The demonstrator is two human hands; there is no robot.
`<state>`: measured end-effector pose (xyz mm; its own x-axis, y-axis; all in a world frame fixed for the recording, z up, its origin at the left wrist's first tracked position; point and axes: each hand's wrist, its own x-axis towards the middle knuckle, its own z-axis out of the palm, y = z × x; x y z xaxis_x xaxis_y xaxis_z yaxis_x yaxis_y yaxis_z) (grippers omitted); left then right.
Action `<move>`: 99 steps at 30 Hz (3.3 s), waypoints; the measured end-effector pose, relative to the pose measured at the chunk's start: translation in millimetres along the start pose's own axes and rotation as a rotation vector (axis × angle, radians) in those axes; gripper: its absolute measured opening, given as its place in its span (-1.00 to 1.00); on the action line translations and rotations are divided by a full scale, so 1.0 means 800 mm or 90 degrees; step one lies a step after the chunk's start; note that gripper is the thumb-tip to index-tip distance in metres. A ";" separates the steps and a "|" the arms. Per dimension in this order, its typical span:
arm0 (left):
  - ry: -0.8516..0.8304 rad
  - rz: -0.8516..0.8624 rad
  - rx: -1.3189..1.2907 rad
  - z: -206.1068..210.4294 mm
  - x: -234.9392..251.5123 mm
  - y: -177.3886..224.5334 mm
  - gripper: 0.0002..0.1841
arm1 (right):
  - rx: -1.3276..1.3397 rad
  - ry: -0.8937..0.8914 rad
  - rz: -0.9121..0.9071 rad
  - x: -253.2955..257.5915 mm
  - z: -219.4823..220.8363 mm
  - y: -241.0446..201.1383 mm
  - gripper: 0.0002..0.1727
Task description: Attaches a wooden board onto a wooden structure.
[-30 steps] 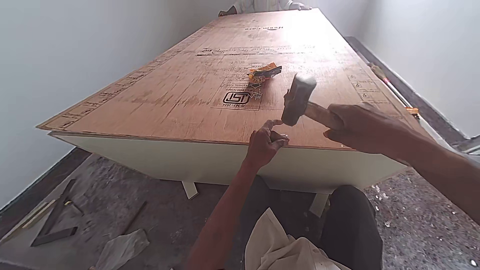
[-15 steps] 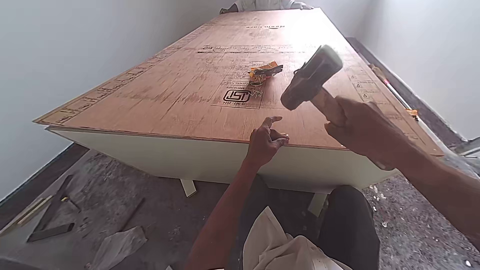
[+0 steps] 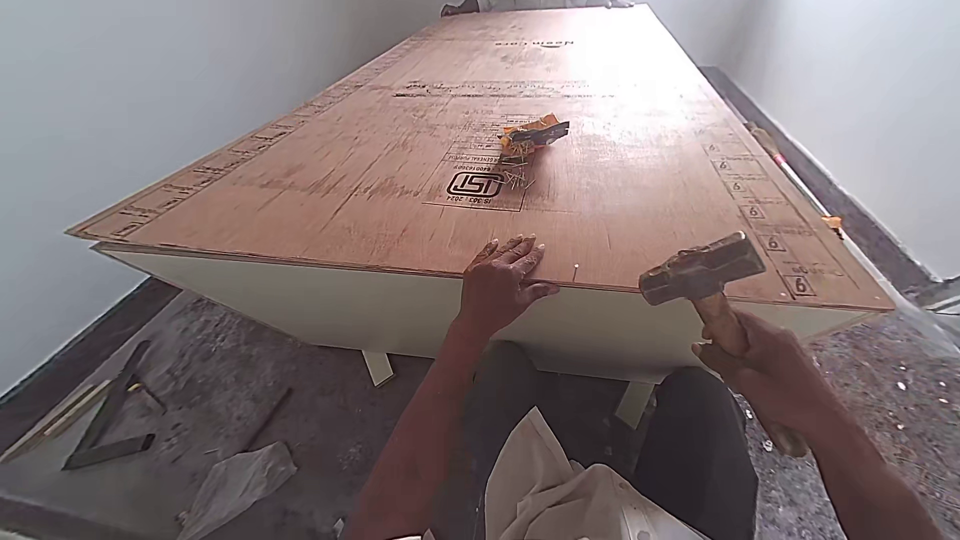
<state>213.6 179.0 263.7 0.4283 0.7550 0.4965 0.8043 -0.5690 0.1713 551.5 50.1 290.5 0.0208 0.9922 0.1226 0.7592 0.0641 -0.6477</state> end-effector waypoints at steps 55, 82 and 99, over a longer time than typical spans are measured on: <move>0.150 0.069 0.112 0.033 -0.008 -0.005 -0.32 | 1.045 -0.434 -0.363 0.049 0.006 -0.083 -0.33; 0.162 0.072 0.112 0.035 -0.008 -0.006 -0.31 | 1.023 -0.329 -0.220 0.025 0.045 -0.041 -0.35; 0.165 0.075 0.110 0.034 -0.008 -0.005 -0.31 | 1.001 -0.305 -0.181 0.024 0.052 -0.039 -0.33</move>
<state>219.2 185.0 236.7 0.4219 0.5668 0.7077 0.8226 -0.5675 -0.0359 500.7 71.5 281.7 -0.4067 0.8526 0.3283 -0.6535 -0.0204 -0.7566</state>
